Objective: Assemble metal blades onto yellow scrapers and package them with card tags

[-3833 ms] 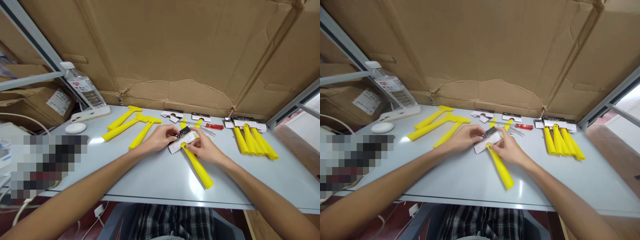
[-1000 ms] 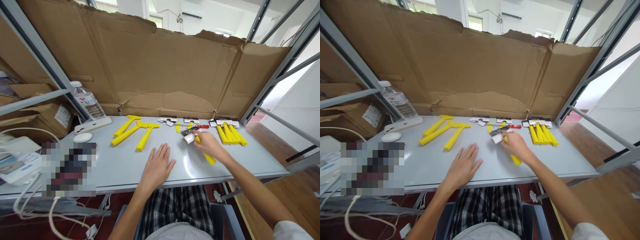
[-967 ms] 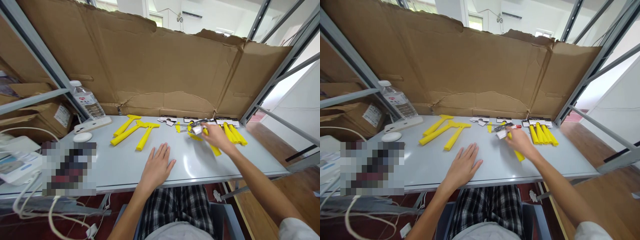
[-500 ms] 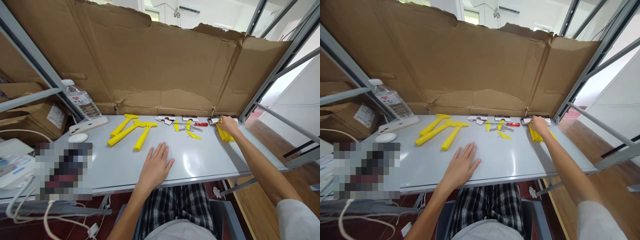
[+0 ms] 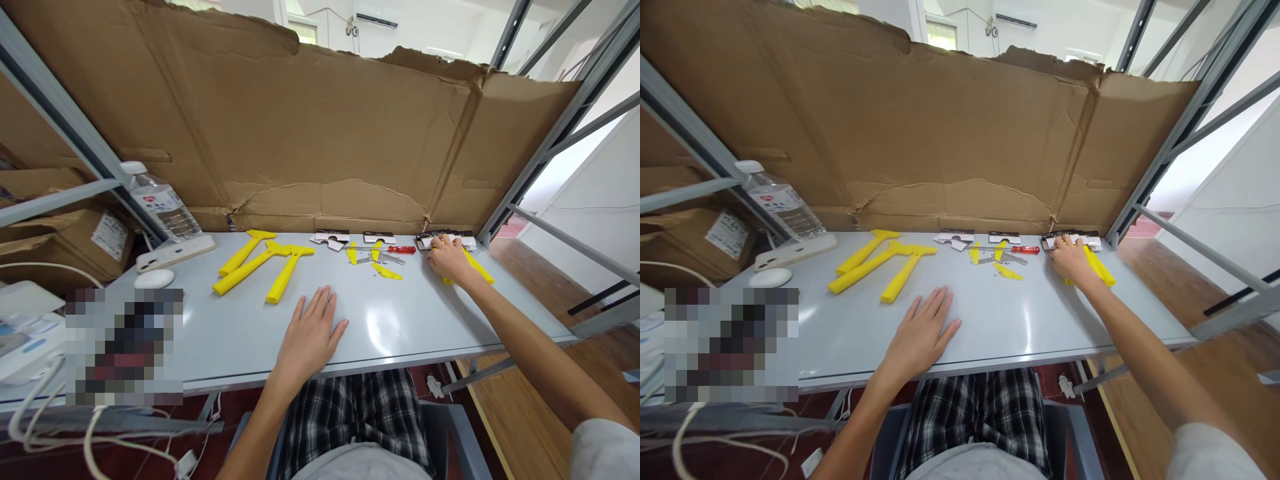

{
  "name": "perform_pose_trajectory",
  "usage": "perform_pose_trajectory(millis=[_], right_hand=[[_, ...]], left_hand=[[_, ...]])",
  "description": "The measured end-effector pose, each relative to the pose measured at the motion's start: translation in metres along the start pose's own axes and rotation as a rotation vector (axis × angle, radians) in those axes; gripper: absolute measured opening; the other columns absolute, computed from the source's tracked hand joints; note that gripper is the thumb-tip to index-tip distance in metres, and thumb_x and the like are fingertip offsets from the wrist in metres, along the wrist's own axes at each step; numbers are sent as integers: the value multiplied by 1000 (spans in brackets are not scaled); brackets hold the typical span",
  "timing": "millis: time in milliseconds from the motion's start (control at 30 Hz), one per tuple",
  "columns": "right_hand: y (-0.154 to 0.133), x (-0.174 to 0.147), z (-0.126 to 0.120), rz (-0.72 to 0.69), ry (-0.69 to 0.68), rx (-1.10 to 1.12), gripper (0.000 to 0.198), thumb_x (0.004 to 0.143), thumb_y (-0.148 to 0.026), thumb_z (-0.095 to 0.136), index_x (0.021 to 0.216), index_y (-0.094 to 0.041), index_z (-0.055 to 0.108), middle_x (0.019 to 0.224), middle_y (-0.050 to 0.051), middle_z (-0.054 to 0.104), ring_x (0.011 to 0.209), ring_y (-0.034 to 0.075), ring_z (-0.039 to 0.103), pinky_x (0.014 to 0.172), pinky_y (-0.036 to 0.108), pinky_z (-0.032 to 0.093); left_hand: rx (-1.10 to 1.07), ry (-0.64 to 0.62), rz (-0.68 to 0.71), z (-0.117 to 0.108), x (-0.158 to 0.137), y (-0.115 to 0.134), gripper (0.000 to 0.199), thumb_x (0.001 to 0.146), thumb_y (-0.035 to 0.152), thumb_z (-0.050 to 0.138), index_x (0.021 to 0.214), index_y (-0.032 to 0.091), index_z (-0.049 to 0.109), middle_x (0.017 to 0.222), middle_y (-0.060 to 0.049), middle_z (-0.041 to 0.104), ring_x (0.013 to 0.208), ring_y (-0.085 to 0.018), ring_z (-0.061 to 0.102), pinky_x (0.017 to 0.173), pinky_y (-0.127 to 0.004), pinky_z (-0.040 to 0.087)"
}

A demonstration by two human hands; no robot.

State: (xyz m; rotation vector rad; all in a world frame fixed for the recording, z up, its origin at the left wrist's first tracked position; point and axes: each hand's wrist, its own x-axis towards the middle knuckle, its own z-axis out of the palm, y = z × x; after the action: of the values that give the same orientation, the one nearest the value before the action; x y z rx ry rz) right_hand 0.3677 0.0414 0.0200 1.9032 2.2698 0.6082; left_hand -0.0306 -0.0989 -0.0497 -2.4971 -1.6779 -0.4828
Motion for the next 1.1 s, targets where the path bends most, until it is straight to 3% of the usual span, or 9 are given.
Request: perform_pose_trajectory(millis=[233,433,533,633,767,867,1000,1100], right_hand=[[-4,1,9,-32,53,-60,40,96,-15,36,96,-10,77,132,20,57,130,32,37,108,54,31],[-18,-6,6,-81,91,21,44,98,-16,31,96,-9,75,133,21,56,132,32,36,110,55,26],[-40,2,1,-124,90,121,45,102,-26,32,103,-12,74,134,19,57,128,29,40,106,48,30],[-66,20,-7,-187,69,237,43,103,-34,35,107,-15,73,126,16,61,117,23,48,96,35,34],[-96,42,-13,-273,39,359,34,99,-28,41,102,-14,72,113,13,65,98,15,54,82,26,31],[-107,48,-13,-312,33,431,30,97,-24,43,98,-13,70,105,11,67,87,12,53,75,25,28],[-108,45,-8,-334,27,543,27,97,-27,45,100,-15,70,101,8,69,86,11,55,74,23,27],[-101,41,-6,-331,37,625,28,98,-33,48,100,-17,70,96,6,70,83,10,55,76,22,30]], left_hand=[[7,8,13,-3,0,0,62,108,48,37,157,12,49,168,-17,38,158,-30,34,129,-55,27],[-13,26,9,-6,-2,2,57,107,43,44,151,9,56,163,-18,47,154,-34,41,126,-59,32],[-66,59,6,-23,5,6,45,103,36,50,139,14,67,150,-15,62,140,-34,57,118,-55,44],[-116,79,-2,-55,37,2,42,103,38,49,133,18,70,134,-14,72,116,-30,70,103,-45,54],[-19,112,-175,-88,111,-37,46,102,41,48,137,18,66,134,-15,71,123,-34,64,102,-46,49],[120,66,-350,-86,152,-82,48,100,41,48,135,12,66,134,-22,67,125,-40,60,102,-52,46],[170,-167,-526,-71,158,-136,56,96,52,54,132,12,67,138,-27,63,131,-47,54,103,-63,43],[164,-183,-578,-65,146,-166,61,98,57,51,137,13,64,142,-26,60,131,-47,54,104,-65,42]])
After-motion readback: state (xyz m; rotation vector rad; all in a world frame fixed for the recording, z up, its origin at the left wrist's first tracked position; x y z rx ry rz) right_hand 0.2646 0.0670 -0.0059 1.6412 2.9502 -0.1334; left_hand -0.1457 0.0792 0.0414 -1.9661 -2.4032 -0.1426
